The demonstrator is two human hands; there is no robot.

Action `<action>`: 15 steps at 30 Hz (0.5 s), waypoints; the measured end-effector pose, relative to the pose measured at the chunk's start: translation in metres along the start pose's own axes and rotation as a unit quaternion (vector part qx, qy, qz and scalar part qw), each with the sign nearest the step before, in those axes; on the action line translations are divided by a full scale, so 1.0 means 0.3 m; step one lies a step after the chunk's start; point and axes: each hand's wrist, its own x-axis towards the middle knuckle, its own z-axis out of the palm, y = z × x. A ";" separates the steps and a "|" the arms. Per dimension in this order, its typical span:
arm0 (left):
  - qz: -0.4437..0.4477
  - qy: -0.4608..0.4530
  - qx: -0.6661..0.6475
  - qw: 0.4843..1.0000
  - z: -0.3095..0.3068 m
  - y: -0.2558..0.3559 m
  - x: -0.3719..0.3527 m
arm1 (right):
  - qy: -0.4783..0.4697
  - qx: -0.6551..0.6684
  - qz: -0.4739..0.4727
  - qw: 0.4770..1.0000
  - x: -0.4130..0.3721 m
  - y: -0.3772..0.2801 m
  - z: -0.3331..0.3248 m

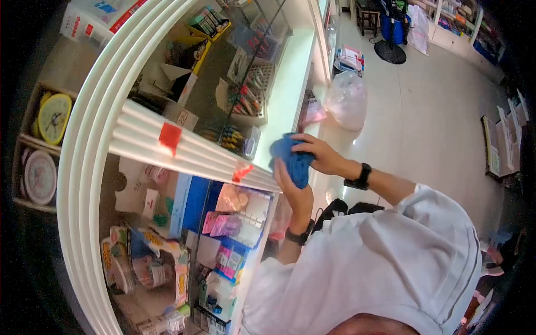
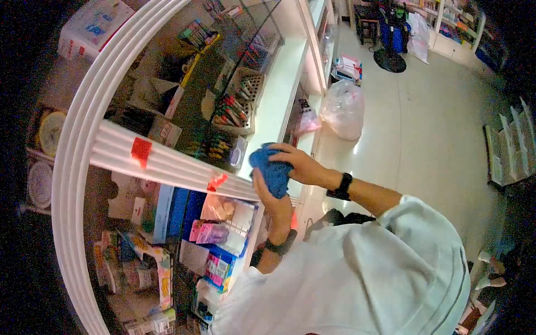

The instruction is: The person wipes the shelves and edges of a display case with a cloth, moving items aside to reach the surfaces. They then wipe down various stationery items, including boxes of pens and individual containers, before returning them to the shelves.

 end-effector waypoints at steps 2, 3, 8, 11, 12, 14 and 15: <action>0.016 0.058 0.022 0.998 0.041 -0.004 0.050 | -0.039 -0.014 -0.065 0.997 0.107 0.045 -0.004; 0.002 0.047 0.060 0.997 0.061 -0.017 0.082 | -0.057 -0.035 -0.077 0.995 0.143 0.094 -0.005; -0.135 -0.079 0.241 0.958 0.142 -0.172 0.168 | -0.198 -0.163 -0.093 0.962 0.224 0.398 0.022; -0.176 -0.078 0.242 0.951 0.183 -0.238 0.205 | -0.241 -0.174 -0.117 0.948 0.280 0.463 -0.011; -0.181 -0.075 0.252 0.948 0.192 -0.263 0.210 | -0.242 -0.181 -0.141 0.943 0.303 0.477 -0.020; -0.189 -0.058 0.282 0.939 0.223 -0.249 0.234 | -0.258 -0.173 -0.156 0.938 0.355 0.459 -0.074; -0.181 -0.051 0.299 0.935 0.243 -0.244 0.240 | -0.268 -0.149 -0.141 0.941 0.357 0.485 -0.081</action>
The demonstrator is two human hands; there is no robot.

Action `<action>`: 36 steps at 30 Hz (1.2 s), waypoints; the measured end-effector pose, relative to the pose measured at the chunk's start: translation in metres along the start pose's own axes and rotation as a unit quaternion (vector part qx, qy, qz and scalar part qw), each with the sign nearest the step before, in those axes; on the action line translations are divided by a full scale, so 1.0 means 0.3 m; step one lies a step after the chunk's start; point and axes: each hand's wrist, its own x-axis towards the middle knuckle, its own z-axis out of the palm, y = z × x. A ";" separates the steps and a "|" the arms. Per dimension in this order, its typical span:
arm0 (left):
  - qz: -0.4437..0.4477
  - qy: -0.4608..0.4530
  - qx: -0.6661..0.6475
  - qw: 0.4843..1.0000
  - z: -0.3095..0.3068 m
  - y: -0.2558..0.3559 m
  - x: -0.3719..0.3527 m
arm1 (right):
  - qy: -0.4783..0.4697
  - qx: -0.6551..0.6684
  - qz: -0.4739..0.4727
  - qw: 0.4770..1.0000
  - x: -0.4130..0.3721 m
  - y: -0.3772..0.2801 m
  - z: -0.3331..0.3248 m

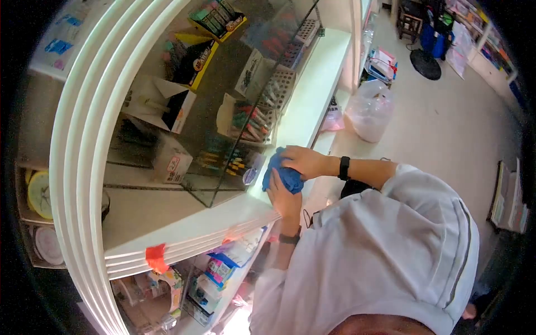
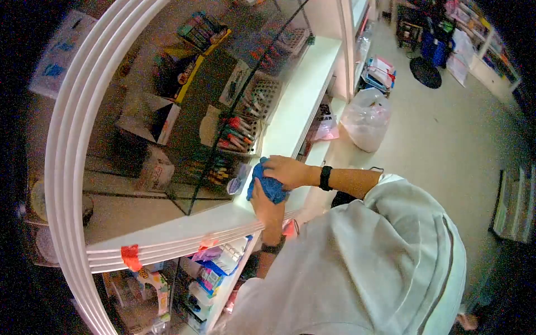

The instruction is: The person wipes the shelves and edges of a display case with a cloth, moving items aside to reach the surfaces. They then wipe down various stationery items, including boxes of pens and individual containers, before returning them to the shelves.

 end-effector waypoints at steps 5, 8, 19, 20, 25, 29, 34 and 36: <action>0.028 0.081 0.040 0.995 0.138 0.126 0.100 | 0.002 0.062 -0.017 0.998 -0.035 0.210 -0.035; -0.009 0.072 0.053 0.996 0.228 0.231 0.193 | -0.002 0.038 -0.027 0.999 -0.052 0.351 -0.134; 0.044 0.004 0.026 0.999 0.596 0.636 0.792 | 0.042 -0.032 0.129 0.990 -0.107 0.984 -0.484; 0.038 -0.022 0.028 0.999 0.596 0.688 0.825 | 0.038 -0.027 0.169 0.984 -0.126 1.010 -0.518; 0.056 -0.049 0.046 0.996 0.619 0.776 0.822 | 0.010 -0.026 0.178 0.984 -0.228 1.041 -0.601; 0.027 -0.044 0.011 0.999 0.583 0.725 0.694 | -0.011 -0.012 0.109 0.994 -0.259 0.961 -0.577; -0.027 0.021 0.034 0.999 0.477 0.588 0.529 | -0.010 0.029 -0.008 0.999 -0.185 0.829 -0.443; -0.076 0.053 0.051 0.994 0.430 0.541 0.475 | -0.025 0.049 -0.047 0.997 -0.122 0.778 -0.379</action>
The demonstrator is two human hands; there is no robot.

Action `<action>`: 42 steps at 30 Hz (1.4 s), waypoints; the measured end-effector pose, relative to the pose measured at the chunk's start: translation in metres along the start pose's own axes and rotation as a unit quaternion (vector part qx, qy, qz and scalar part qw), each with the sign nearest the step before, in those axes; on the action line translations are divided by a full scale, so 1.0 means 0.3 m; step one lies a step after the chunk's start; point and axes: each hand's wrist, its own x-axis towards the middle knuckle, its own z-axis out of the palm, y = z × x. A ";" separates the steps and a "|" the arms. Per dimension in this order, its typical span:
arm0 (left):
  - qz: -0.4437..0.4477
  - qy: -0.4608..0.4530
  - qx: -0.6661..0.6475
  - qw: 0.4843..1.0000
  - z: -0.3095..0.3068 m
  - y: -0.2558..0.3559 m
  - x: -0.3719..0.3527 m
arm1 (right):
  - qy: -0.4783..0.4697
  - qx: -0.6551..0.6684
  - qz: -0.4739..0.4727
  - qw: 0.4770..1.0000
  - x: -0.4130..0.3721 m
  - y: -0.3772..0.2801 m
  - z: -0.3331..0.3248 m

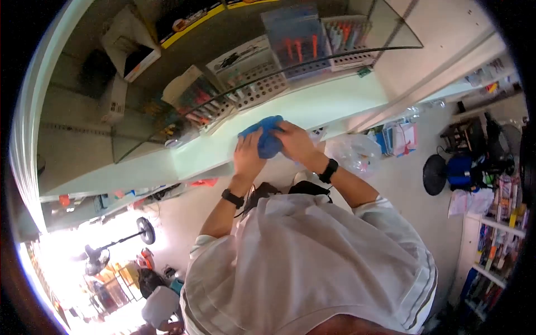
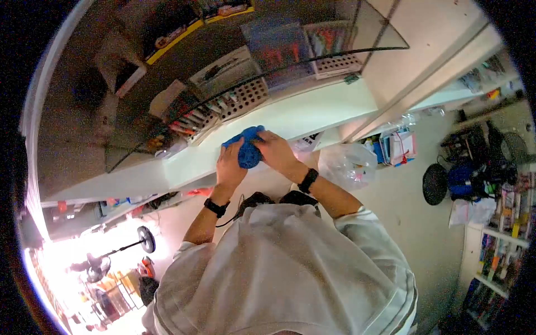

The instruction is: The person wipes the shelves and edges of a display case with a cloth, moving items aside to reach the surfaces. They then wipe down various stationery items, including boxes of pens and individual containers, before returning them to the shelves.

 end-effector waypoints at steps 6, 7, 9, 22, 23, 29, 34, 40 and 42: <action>-0.153 0.016 0.063 0.986 -0.090 -0.086 -0.033 | -0.018 0.018 -0.074 0.997 0.188 -0.054 0.174; -0.177 0.004 0.080 0.981 -0.087 -0.071 -0.014 | -0.031 0.010 -0.063 0.997 0.213 -0.055 0.173; -0.161 0.012 0.093 0.982 -0.067 -0.063 0.021 | -0.042 -0.005 -0.048 0.998 0.221 -0.042 0.158; 0.083 -0.088 0.053 0.991 0.187 0.268 0.261 | 0.071 -0.094 0.150 0.982 -0.107 0.224 -0.156; 0.100 -0.117 0.044 0.987 0.192 0.321 0.302 | 0.087 -0.100 0.164 0.978 -0.130 0.260 -0.193; 0.171 -0.110 0.091 0.975 0.347 0.477 0.443 | 0.050 -0.146 0.263 0.952 -0.118 0.433 -0.370; 0.202 -0.072 -0.010 0.977 0.372 0.460 0.539 | 0.014 -0.190 0.259 0.947 -0.045 0.574 -0.413; 0.207 -0.089 -0.097 0.969 0.374 0.363 0.613 | 0.036 -0.205 0.210 0.955 -0.060 0.572 -0.379; 0.201 -0.089 -0.071 0.973 0.342 0.359 0.580 | 0.015 -0.218 0.195 0.956 -0.087 0.519 -0.350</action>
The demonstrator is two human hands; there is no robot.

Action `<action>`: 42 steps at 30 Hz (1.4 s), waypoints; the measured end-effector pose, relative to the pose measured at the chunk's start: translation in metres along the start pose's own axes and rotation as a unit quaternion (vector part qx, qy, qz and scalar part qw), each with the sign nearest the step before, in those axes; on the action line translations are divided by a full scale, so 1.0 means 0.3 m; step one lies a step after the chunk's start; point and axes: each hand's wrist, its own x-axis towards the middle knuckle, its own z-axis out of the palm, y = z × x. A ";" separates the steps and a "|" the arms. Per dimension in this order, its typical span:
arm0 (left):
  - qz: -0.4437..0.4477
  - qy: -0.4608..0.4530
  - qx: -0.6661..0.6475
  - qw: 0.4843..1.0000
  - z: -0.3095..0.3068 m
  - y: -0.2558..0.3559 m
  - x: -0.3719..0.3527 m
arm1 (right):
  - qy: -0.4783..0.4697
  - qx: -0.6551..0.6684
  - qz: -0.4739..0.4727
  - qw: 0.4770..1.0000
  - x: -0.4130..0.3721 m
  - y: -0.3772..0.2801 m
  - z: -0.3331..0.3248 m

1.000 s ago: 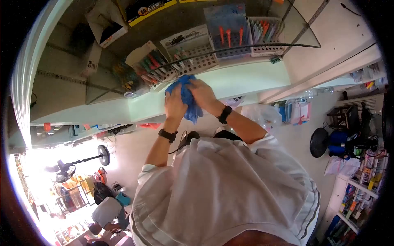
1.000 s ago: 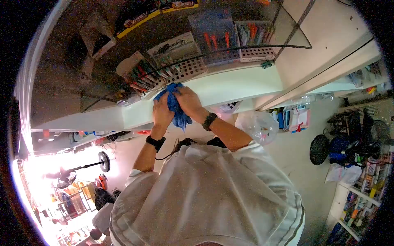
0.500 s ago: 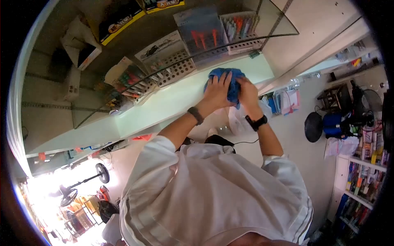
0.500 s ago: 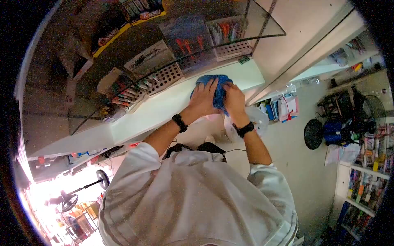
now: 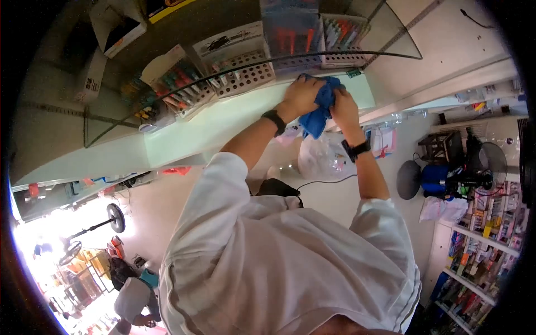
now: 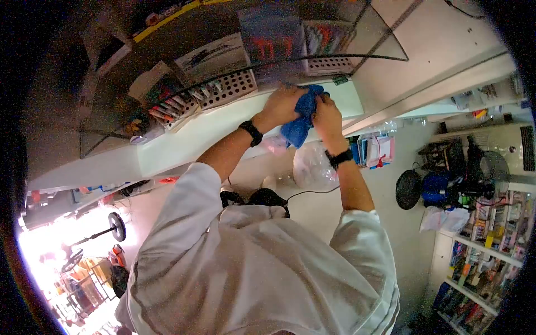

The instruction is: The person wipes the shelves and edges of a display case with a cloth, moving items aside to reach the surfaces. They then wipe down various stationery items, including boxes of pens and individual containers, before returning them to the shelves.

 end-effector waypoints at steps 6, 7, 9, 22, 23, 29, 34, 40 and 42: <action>-0.057 0.000 -0.017 0.998 -0.132 -0.034 -0.367 | -0.116 0.069 -0.043 0.990 -0.136 -0.346 -0.086; -0.075 0.006 -0.008 0.997 -0.153 -0.050 -0.439 | -0.097 0.092 -0.074 0.988 -0.147 -0.390 -0.041; -0.112 0.040 0.014 0.993 -0.215 -0.076 -0.548 | -0.077 0.131 -0.116 0.982 -0.140 -0.502 0.002; -0.202 0.112 0.097 0.968 -0.165 -0.077 -0.371 | -0.021 0.129 -0.084 0.988 0.003 -0.413 0.133; -0.191 0.095 0.080 0.974 -0.143 -0.061 -0.343 | -0.010 0.124 -0.068 0.990 -0.019 -0.379 0.108; -0.139 0.056 0.027 0.988 -0.095 0.010 -0.372 | -0.065 0.111 -0.019 0.991 -0.148 -0.346 -0.019; -0.158 0.052 -0.010 0.986 -0.208 -0.015 -0.544 | -0.088 0.155 -0.068 0.982 -0.188 -0.493 0.004; -0.257 0.072 0.054 0.962 -0.267 -0.104 -0.544 | -0.059 0.192 -0.109 0.974 -0.060 -0.576 0.111; -0.225 0.078 0.081 0.968 -0.255 -0.120 -0.492 | -0.045 0.190 -0.090 0.977 -0.036 -0.544 0.119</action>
